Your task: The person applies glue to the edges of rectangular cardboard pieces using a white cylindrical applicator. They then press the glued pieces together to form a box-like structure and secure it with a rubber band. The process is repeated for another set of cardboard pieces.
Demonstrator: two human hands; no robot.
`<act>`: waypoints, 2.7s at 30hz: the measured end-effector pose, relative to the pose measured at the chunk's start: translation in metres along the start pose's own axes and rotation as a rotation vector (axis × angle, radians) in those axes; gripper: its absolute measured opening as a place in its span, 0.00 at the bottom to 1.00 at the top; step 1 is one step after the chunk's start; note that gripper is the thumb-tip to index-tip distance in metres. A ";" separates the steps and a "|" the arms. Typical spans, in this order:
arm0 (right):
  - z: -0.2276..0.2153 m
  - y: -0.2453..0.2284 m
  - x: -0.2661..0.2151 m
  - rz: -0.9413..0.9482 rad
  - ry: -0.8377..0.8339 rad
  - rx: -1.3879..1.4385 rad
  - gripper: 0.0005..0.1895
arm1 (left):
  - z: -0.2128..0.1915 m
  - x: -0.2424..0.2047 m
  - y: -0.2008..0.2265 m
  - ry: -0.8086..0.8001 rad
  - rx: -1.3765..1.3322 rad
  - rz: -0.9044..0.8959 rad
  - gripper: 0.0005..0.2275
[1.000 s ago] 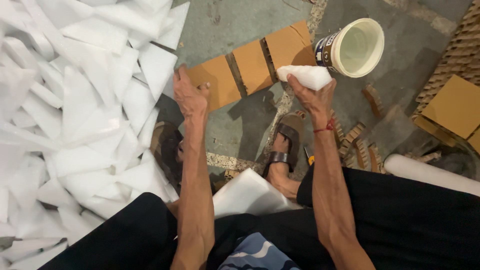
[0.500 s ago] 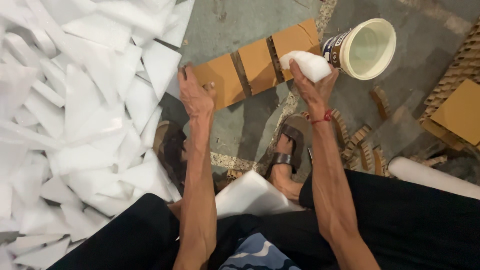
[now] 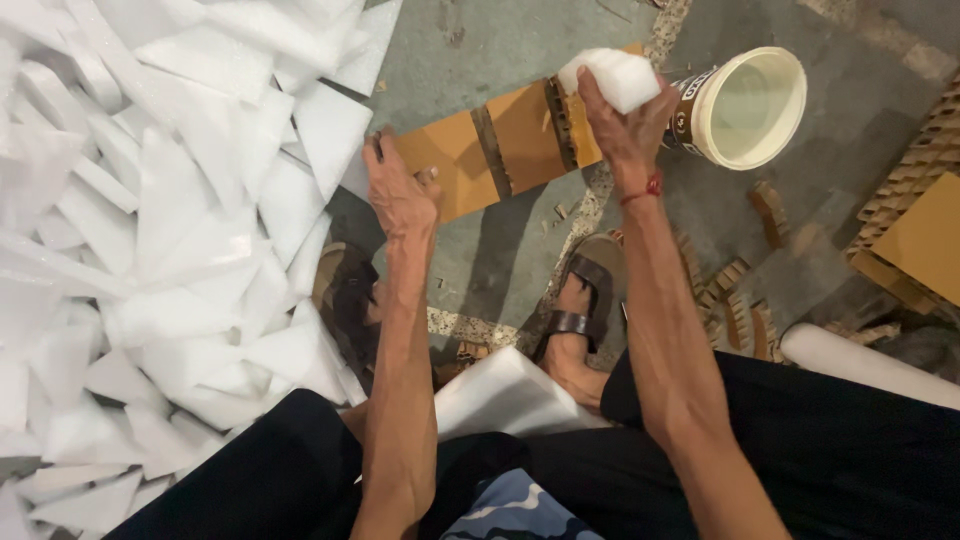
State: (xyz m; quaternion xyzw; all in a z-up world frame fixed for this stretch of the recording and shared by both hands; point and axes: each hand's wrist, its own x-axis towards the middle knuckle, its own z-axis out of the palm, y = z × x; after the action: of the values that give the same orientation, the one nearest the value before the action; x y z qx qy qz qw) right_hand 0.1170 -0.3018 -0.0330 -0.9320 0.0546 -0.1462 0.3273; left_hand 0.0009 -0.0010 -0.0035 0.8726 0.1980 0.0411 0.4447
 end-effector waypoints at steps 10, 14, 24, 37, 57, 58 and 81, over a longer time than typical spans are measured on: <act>-0.010 -0.018 0.022 -0.200 -0.170 -0.197 0.30 | 0.001 0.000 0.003 0.000 0.013 -0.051 0.32; -0.024 -0.034 0.028 -0.260 -0.192 -0.214 0.27 | -0.003 -0.001 0.003 -0.013 0.000 -0.057 0.32; -0.072 -0.071 0.015 -0.230 -0.403 -0.093 0.23 | 0.000 -0.002 0.001 0.001 0.016 -0.059 0.32; -0.114 -0.061 -0.036 0.042 -0.455 0.307 0.25 | 0.000 -0.005 -0.002 0.017 0.001 -0.043 0.33; -0.067 -0.184 -0.113 -0.493 -0.292 -0.032 0.13 | 0.006 -0.004 -0.010 0.051 -0.052 -0.086 0.33; -0.067 -0.184 -0.121 -0.429 -0.312 0.043 0.12 | 0.006 -0.005 -0.010 0.058 -0.053 -0.081 0.34; -0.060 -0.199 -0.142 -0.062 -0.354 0.352 0.13 | 0.002 -0.004 -0.005 -0.006 -0.072 -0.144 0.35</act>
State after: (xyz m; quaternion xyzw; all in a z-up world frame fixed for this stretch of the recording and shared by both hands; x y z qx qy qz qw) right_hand -0.0358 -0.1541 0.1027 -0.8728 -0.0587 0.0018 0.4845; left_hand -0.0038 -0.0013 -0.0078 0.8395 0.2573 0.0135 0.4783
